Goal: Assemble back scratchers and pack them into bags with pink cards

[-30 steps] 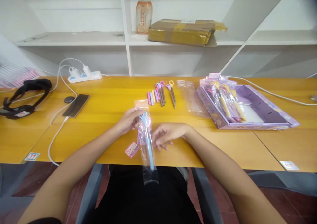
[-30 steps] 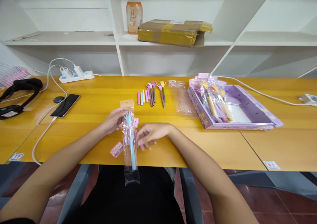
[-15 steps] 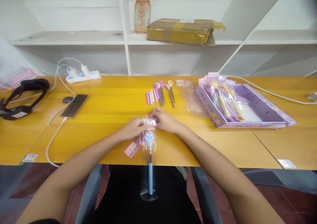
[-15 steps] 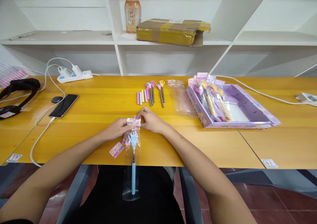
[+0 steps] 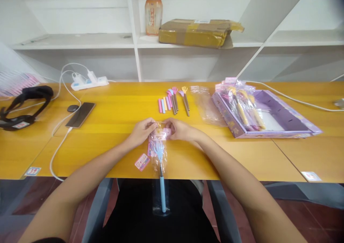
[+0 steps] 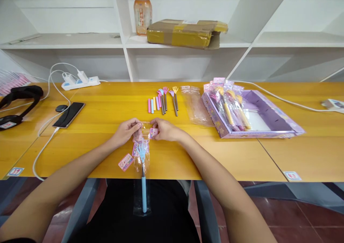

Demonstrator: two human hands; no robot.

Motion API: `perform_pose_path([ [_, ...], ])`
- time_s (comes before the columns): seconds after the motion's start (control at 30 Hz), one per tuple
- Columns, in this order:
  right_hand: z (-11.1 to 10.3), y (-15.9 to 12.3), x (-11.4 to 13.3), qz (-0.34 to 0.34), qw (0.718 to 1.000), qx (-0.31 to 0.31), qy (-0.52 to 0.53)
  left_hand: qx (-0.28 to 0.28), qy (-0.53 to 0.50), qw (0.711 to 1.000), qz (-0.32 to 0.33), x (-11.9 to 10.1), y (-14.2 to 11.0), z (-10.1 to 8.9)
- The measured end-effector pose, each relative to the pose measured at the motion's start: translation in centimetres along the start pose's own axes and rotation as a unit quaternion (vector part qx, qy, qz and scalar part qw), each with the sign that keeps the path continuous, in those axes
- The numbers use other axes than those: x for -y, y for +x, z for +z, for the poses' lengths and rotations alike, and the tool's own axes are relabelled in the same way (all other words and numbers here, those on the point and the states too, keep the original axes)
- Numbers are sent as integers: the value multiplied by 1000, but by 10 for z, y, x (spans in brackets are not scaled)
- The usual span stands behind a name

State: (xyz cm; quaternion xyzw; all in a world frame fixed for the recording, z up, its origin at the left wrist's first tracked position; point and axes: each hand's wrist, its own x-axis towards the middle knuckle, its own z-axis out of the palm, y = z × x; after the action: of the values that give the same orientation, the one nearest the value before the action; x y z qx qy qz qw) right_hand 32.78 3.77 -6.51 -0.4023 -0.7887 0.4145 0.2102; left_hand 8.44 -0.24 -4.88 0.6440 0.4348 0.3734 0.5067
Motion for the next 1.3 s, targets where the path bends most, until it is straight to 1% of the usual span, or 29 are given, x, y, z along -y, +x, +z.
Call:
perform_pose_path([
  [0.17,-4,0,2,16,999,27,-17,7,-13,1000,-8,0,1,1],
  [0.23,-5,-1,2,11,999,39,-26,6,-17,1000,-11,-1,1,1],
  [0.3,-5,0,0,-5,999,11,-38,4,-18,1000,-15,-1,1,1],
  [0.37,-5,1,-2,-33,997,-44,-53,2,-17,1000,-17,-2,1,1],
  [0.4,-5,2,-3,-50,996,-55,-51,2,-17,1000,-17,-2,1,1],
  [0.43,-4,3,-4,-68,996,-52,-37,2,-18,1000,-15,-2,1,1],
  [0.47,-3,4,-4,-85,995,-47,-10,2,-20,1000,-13,-1,1,1],
  [0.5,-2,5,-3,-99,993,-56,27,1,-23,1000,-12,-1,2,1],
  [0.53,0,6,-1,-112,988,-84,70,1,-28,1000,-12,-1,2,1],
  [0.57,2,7,2,-125,977,-132,113,1,-33,999,-12,0,2,1],
  [0.63,6,5,9,-154,942,-243,174,0,-44,999,-13,1,3,2],
  [0.67,8,4,12,-170,926,-279,187,-1,-51,999,-14,1,3,2],
  [0.7,10,2,15,-185,918,-296,189,-3,-61,998,-17,2,3,2],
  [0.77,11,-3,20,-212,919,-296,155,-13,-85,996,-26,3,3,3],
  [0.87,10,-6,23,-244,928,-276,43,-26,-120,992,-22,3,3,4],
  [0.93,8,-7,24,-272,922,-276,-22,-27,-126,992,-8,3,3,4],
  [1.0,6,-6,26,-296,911,-283,-51,-32,-121,992,1,3,2,4],
  [1.03,6,-5,25,-302,908,-286,-52,-35,-119,992,2,2,2,4],
  [1.1,7,-3,23,-292,914,-282,-26,-37,-129,991,-5,2,3,4],
  [1.17,10,0,18,-265,925,-270,36,-34,-148,988,-22,2,3,3],
  [1.23,12,3,12,-238,929,-263,102,-36,-161,985,-39,2,3,3],
  [1.3,12,4,9,-225,930,-257,132,-39,-167,984,-53,1,3,4],
])
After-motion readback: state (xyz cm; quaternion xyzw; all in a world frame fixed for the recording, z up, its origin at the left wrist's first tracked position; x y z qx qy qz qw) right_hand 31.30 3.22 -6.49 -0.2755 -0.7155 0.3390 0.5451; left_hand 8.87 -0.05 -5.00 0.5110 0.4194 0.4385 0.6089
